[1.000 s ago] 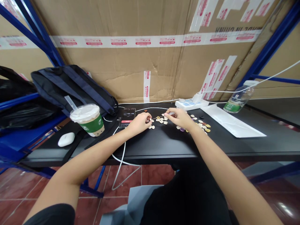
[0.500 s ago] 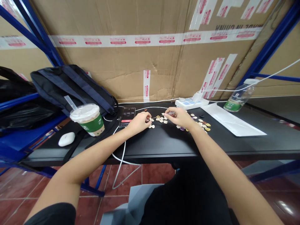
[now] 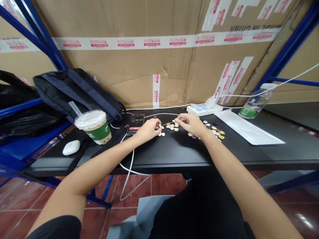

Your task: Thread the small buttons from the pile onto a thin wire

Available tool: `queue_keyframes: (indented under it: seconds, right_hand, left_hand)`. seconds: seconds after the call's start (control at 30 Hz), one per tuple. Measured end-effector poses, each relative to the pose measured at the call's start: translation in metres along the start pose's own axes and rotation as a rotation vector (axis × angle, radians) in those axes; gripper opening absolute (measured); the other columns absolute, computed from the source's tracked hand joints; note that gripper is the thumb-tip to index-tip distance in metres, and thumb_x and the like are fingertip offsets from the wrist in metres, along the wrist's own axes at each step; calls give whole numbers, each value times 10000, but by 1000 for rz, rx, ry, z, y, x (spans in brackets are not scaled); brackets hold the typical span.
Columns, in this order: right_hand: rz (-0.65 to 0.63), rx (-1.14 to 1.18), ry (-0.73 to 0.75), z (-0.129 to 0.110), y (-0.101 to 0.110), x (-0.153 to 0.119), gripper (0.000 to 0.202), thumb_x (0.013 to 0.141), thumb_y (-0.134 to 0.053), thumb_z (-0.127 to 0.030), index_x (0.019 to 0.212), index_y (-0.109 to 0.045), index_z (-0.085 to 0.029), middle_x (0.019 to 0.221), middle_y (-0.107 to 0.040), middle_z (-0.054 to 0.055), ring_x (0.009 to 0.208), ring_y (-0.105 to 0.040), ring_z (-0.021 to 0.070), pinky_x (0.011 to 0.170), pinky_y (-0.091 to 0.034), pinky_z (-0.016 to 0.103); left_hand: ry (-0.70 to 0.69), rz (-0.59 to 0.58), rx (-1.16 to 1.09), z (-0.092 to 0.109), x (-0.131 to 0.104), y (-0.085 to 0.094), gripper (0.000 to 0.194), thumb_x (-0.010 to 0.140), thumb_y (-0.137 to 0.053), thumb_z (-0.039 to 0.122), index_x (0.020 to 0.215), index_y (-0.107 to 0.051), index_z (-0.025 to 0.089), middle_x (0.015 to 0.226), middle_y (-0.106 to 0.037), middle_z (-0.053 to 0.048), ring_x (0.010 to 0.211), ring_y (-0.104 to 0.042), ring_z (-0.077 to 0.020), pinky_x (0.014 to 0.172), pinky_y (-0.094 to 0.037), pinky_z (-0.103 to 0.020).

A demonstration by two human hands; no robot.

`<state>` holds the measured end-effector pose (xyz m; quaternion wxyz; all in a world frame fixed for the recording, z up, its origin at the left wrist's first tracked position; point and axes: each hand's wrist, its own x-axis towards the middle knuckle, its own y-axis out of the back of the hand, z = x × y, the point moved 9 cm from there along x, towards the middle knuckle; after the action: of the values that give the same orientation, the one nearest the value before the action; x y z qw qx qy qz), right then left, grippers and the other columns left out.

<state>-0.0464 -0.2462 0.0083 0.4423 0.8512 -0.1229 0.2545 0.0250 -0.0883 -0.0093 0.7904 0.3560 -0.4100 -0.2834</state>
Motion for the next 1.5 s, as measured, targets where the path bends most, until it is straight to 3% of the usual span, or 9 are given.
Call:
queue_keyframes:
  seconds: [0.43,1.0,1.23,1.5]
  right_hand:
    - [0,20,-14,6,-1,1,330,941,-535,-468,777,-631,-199,762,-671,35,688,-601,186,677,-449,317]
    - [10,52,35,8,-3,1,216,929,-555,-391,860,-632,-202,885,-684,58,773,-636,193,715,-485,320]
    - [-52,-104,-60,13,-6,0,273,959,-493,-410,848,-637,-207,855,-695,49,764,-607,204,717,-422,339]
    - [-66,-106,-83,12,-6,-2,241,933,-532,-424,870,-628,-211,859,-681,37,755,-586,187,674,-384,308]
  left_hand:
    - [-3,3,-3,-1,0,-1,79,850,-622,183,922,-643,155,804,-644,-29,738,-623,-162,722,-504,-288]
    - [-3,6,3,0,-1,-1,83,851,-633,202,922,-625,160,849,-649,-36,755,-625,-162,730,-507,-294]
    - [3,7,-7,1,0,-1,71,851,-634,192,915,-627,160,823,-644,-29,747,-624,-162,724,-503,-293]
    - [-3,3,3,1,0,-2,73,855,-630,197,919,-630,162,828,-645,-30,755,-630,-162,728,-507,-290]
